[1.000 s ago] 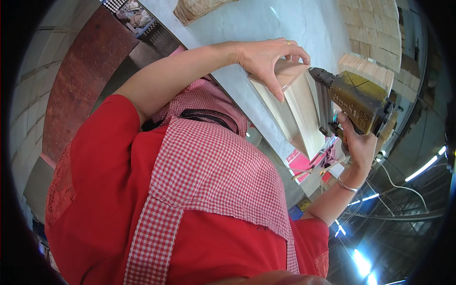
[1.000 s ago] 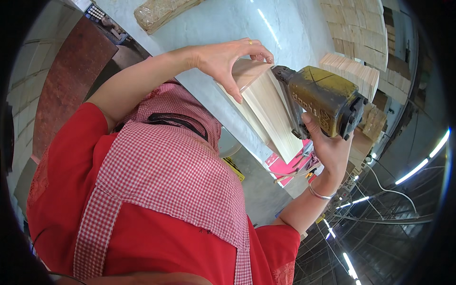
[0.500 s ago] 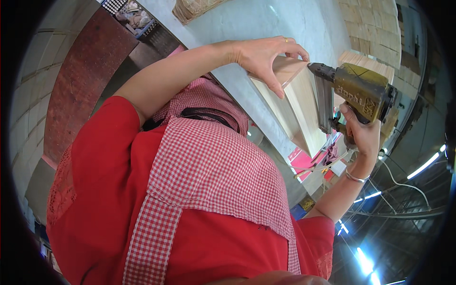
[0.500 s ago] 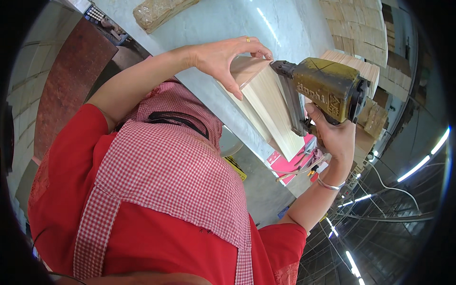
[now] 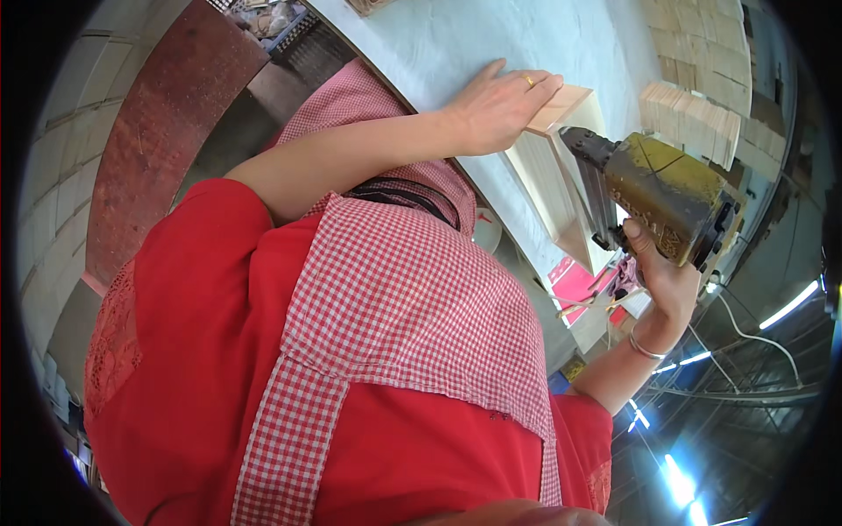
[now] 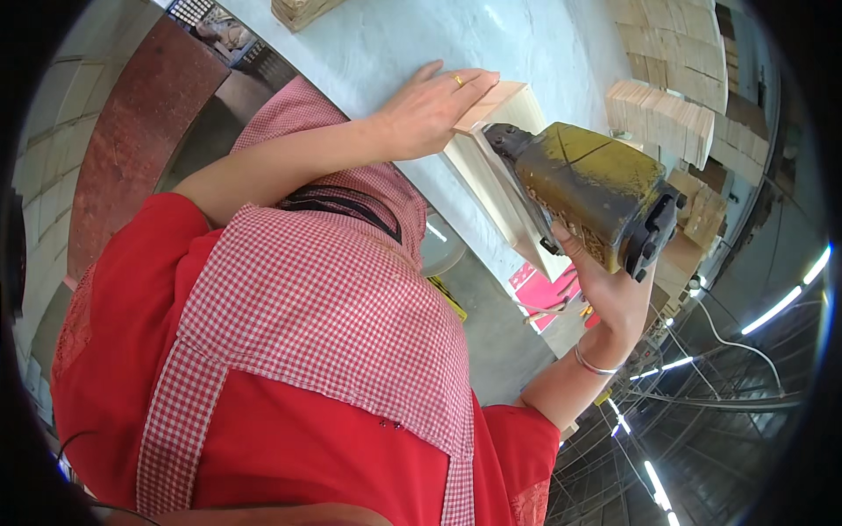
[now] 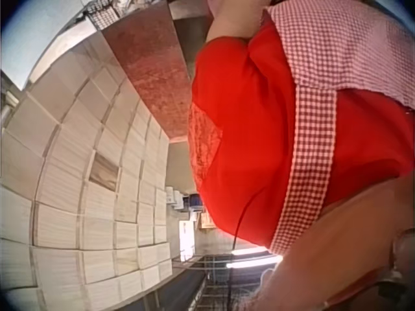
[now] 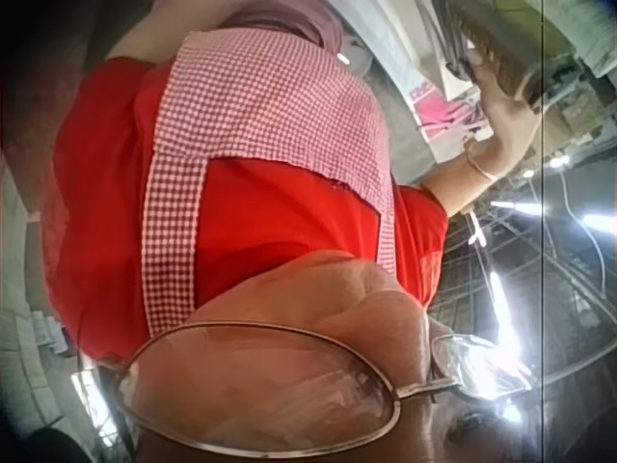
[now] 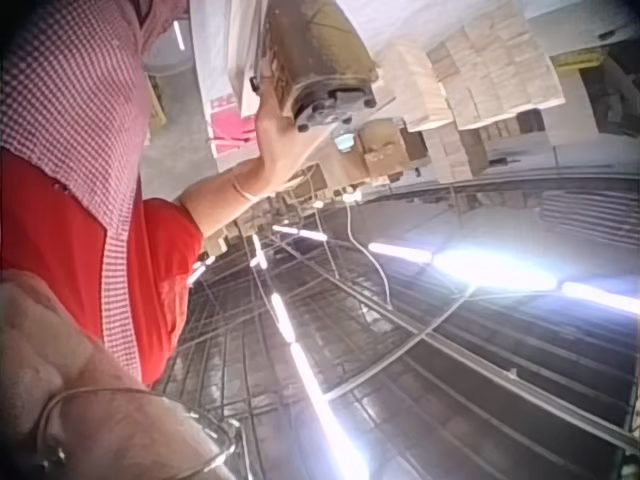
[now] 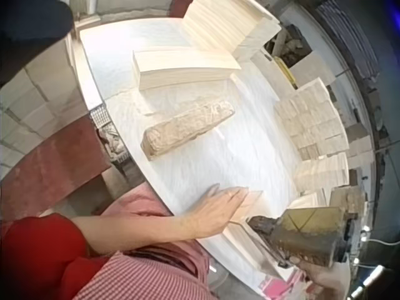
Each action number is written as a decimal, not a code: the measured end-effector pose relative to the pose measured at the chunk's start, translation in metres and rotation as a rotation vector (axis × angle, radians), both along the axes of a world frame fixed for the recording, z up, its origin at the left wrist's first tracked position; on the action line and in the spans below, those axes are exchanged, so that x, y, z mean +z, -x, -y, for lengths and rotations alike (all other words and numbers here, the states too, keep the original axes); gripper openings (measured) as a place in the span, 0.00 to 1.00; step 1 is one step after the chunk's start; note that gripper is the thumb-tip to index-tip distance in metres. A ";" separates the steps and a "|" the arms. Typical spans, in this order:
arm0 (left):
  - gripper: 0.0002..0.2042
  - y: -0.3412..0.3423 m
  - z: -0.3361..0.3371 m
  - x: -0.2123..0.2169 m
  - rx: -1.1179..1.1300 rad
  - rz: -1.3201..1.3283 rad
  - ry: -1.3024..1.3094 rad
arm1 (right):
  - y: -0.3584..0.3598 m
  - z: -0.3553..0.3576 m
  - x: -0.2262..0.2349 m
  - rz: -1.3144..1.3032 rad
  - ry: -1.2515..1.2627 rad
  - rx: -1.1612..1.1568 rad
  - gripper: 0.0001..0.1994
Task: Assembling wooden boxes using wood glue and a pneumatic nail gun.
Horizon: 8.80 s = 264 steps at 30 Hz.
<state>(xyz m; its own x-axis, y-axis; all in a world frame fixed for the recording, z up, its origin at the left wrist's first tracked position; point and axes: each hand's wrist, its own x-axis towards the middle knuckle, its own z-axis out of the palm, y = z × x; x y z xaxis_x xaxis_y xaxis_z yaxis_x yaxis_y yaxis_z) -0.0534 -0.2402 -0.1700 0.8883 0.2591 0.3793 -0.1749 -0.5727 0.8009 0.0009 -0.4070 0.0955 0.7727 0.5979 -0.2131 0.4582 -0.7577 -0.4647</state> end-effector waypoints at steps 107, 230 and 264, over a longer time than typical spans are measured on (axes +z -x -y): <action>0.09 0.021 0.004 0.071 -0.247 0.305 -0.378 | -0.105 0.218 -0.169 0.394 -1.002 -1.053 0.29; 0.22 0.038 0.005 0.006 -0.218 0.288 -0.778 | 0.064 0.101 -0.125 0.056 -1.039 -0.783 0.21; 0.19 0.039 0.002 0.001 -0.400 0.356 -0.751 | 0.046 0.082 -0.130 0.211 -0.772 -0.614 0.21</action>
